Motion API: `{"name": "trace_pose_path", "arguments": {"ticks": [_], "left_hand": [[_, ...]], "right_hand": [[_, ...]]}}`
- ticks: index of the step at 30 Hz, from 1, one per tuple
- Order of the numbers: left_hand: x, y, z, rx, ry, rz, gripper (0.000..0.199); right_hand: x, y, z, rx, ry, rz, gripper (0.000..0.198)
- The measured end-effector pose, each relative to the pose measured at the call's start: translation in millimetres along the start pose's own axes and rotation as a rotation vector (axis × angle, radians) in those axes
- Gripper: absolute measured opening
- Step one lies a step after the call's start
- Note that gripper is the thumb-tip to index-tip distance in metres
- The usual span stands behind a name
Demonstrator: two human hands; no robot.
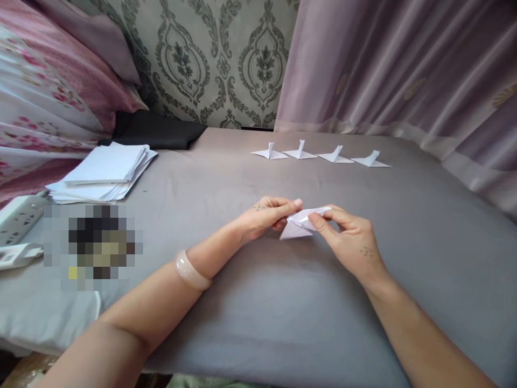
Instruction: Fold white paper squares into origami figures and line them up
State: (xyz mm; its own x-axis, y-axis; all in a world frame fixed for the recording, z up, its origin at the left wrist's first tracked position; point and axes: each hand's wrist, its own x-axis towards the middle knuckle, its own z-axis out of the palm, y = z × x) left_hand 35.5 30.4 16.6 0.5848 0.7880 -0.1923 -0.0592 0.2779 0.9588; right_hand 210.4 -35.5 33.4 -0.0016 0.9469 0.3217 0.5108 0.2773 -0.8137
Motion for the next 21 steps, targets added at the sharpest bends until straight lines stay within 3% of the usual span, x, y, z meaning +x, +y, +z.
{"name": "trace_pose_path", "arguments": {"ticks": [5,9,12,21], "left_hand": [[0.3,0.7,-0.9,0.201,0.090,0.140,0.050],[0.6,-1.2,-1.2,0.330,0.159,0.251,0.038],[-0.6,-0.6,-0.3,0.302,0.164,0.333,0.033],[-6.5,5.0,9.3,0.161,0.062,0.283,0.020]], "right_hand": [[2.4,0.1,-5.9,0.075,0.076,0.121,0.022],[3.1,1.9,-6.1,0.128,0.119,0.172,0.023],[2.7,3.1,-6.2,0.147,0.157,0.180,0.024],[0.9,5.1,-8.1,0.121,0.131,0.206,0.030]]}}
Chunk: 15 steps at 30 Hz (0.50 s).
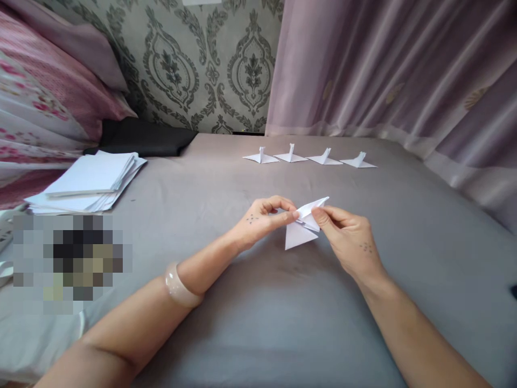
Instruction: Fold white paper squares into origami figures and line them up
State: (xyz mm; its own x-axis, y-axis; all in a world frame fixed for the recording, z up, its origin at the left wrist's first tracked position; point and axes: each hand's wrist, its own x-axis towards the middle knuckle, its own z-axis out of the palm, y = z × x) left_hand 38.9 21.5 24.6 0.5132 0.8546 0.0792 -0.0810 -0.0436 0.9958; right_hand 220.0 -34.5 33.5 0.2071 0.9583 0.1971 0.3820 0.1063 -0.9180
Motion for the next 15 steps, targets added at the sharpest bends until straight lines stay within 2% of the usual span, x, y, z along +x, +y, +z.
{"name": "trace_pose_path", "arguments": {"ticks": [7,11,15], "left_hand": [[-2.9,5.6,8.1,-0.067,-0.011,-0.145,0.026],[-3.2,8.2,8.9,-0.024,-0.024,-0.124,0.026],[-4.2,8.4,10.5,0.002,-0.101,-0.078,0.024]], "right_hand": [[-3.7,-4.4,3.7,0.016,-0.044,-0.086,0.029],[-4.7,-7.8,3.7,0.043,-0.044,-0.122,0.020],[-4.6,-8.0,1.3,0.088,-0.060,-0.137,0.019]]}}
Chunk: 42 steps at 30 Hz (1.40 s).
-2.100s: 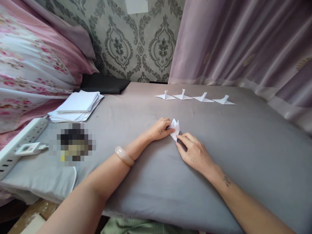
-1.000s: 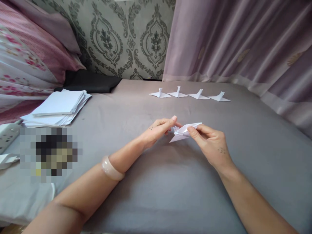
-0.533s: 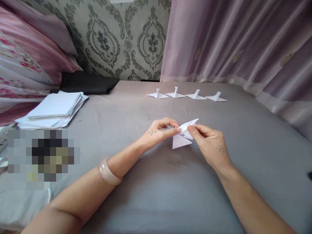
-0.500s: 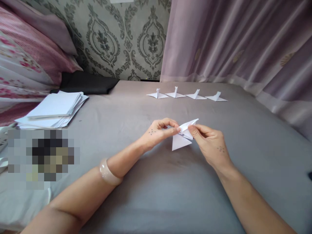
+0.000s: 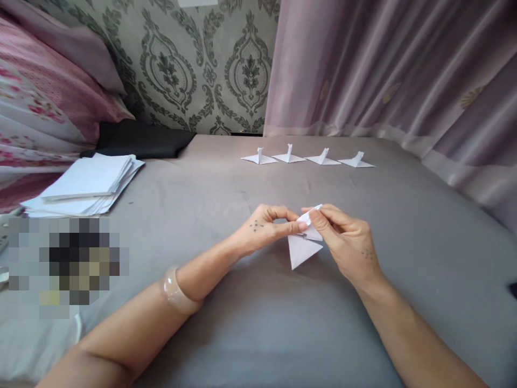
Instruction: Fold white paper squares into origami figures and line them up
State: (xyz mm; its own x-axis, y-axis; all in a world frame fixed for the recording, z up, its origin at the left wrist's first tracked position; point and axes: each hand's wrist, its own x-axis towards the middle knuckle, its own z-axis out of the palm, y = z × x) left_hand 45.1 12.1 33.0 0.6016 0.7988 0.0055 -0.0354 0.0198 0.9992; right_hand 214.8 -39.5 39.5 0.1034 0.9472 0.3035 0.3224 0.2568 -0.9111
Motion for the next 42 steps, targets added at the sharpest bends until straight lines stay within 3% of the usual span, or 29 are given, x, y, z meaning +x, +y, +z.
{"name": "trace_pose_path", "arguments": {"ticks": [6,14,17,20,26,29,32,35,37,39,42], "left_hand": [[-1.9,-0.8,5.4,0.001,0.011,-0.010,0.026],[-0.2,-4.5,1.8,0.165,0.006,0.112,0.019],[-0.2,-4.0,1.2,0.220,-0.023,0.195,0.017],[-1.9,-0.3,3.0,0.255,-0.014,0.187,0.020],[-3.6,3.7,1.2,0.309,0.009,0.228,0.026],[-3.7,6.2,-1.6,0.423,-0.003,0.290,0.028],[-3.5,10.8,-4.2,0.514,0.029,0.336,0.026],[-0.2,11.8,-11.2,0.442,0.330,0.287,0.031],[3.7,8.9,-18.2,0.355,0.515,0.132,0.045],[7.4,4.4,-24.3,0.273,0.495,-0.032,0.062],[10.3,-2.2,-27.4,0.147,0.273,-0.218,0.069]], "right_hand": [[-1.3,1.5,4.6,0.076,0.059,0.026,0.019],[-5.0,1.6,6.9,0.071,0.131,0.035,0.016],[-5.0,3.1,7.3,0.210,0.104,0.115,0.019],[-4.0,4.5,7.8,0.333,0.073,0.224,0.018],[-3.1,4.2,5.3,0.310,-0.028,0.265,0.018],[-1.9,1.4,2.7,0.189,-0.057,0.175,0.015],[-0.5,-0.5,2.9,0.081,0.020,0.001,0.007],[0.7,1.9,6.2,-0.049,0.141,-0.140,0.007],[1.5,6.5,8.5,-0.156,0.215,-0.235,0.010],[2.4,12.2,9.4,-0.258,0.251,-0.369,0.017],[3.7,19.6,8.9,-0.395,0.187,-0.635,0.035]]}}
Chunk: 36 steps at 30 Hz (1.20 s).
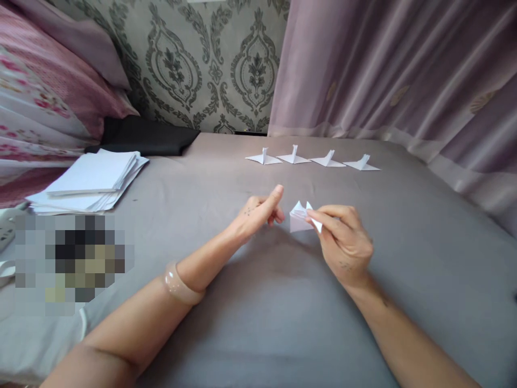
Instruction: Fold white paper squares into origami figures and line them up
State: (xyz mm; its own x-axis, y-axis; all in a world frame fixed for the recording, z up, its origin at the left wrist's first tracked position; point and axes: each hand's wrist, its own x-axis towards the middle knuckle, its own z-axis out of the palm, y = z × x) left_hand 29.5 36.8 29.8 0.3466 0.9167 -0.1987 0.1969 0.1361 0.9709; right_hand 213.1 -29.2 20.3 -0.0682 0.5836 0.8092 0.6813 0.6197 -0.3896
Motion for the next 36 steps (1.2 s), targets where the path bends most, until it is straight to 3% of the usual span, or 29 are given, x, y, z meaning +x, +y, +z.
{"name": "trace_pose_path", "arguments": {"ticks": [4,6,9,13,16,20,22,26,29,33,36], "left_hand": [[0.5,-4.9,3.5,-0.232,-0.217,-0.127,0.052],[1.2,-7.2,3.8,-0.346,-0.208,-0.094,0.045],[4.2,-12.6,2.2,-0.405,-0.167,0.022,0.060],[9.6,-24.4,0.2,-0.271,-0.196,0.172,0.040],[12.0,-33.0,-1.1,0.038,-0.170,0.270,0.021],[11.6,-35.4,-3.0,0.539,0.023,0.456,0.014],[10.8,-33.4,-2.8,0.644,-0.017,0.515,0.012],[8.9,-31.3,1.4,0.652,-0.181,0.557,0.009],[7.8,-33.7,4.4,0.633,-0.171,0.511,0.012],[8.0,-38.1,4.8,0.670,-0.165,0.522,0.015],[8.2,-38.7,4.4,0.688,-0.162,0.542,0.014]], "right_hand": [[-3.2,2.3,3.1,-0.099,-0.141,-0.335,0.042],[-4.7,1.4,6.0,-0.126,-0.210,-0.394,0.039],[-7.0,0.4,10.4,-0.137,-0.283,-0.384,0.033],[-11.1,1.8,13.5,-0.144,-0.383,-0.368,0.028],[-15.3,2.6,13.4,-0.149,-0.487,-0.349,0.026],[-20.6,0.7,9.2,-0.095,-0.656,-0.233,0.031],[-22.9,-1.1,6.1,-0.033,-0.671,-0.161,0.036],[-26.2,-4.5,2.3,0.040,-0.632,-0.064,0.038],[-26.3,-5.4,2.7,0.091,-0.567,0.109,0.030],[-24.4,-0.4,5.8,0.030,-0.328,0.399,0.022],[-24.4,5.1,9.2,-0.007,-0.348,0.473,0.021]]}}
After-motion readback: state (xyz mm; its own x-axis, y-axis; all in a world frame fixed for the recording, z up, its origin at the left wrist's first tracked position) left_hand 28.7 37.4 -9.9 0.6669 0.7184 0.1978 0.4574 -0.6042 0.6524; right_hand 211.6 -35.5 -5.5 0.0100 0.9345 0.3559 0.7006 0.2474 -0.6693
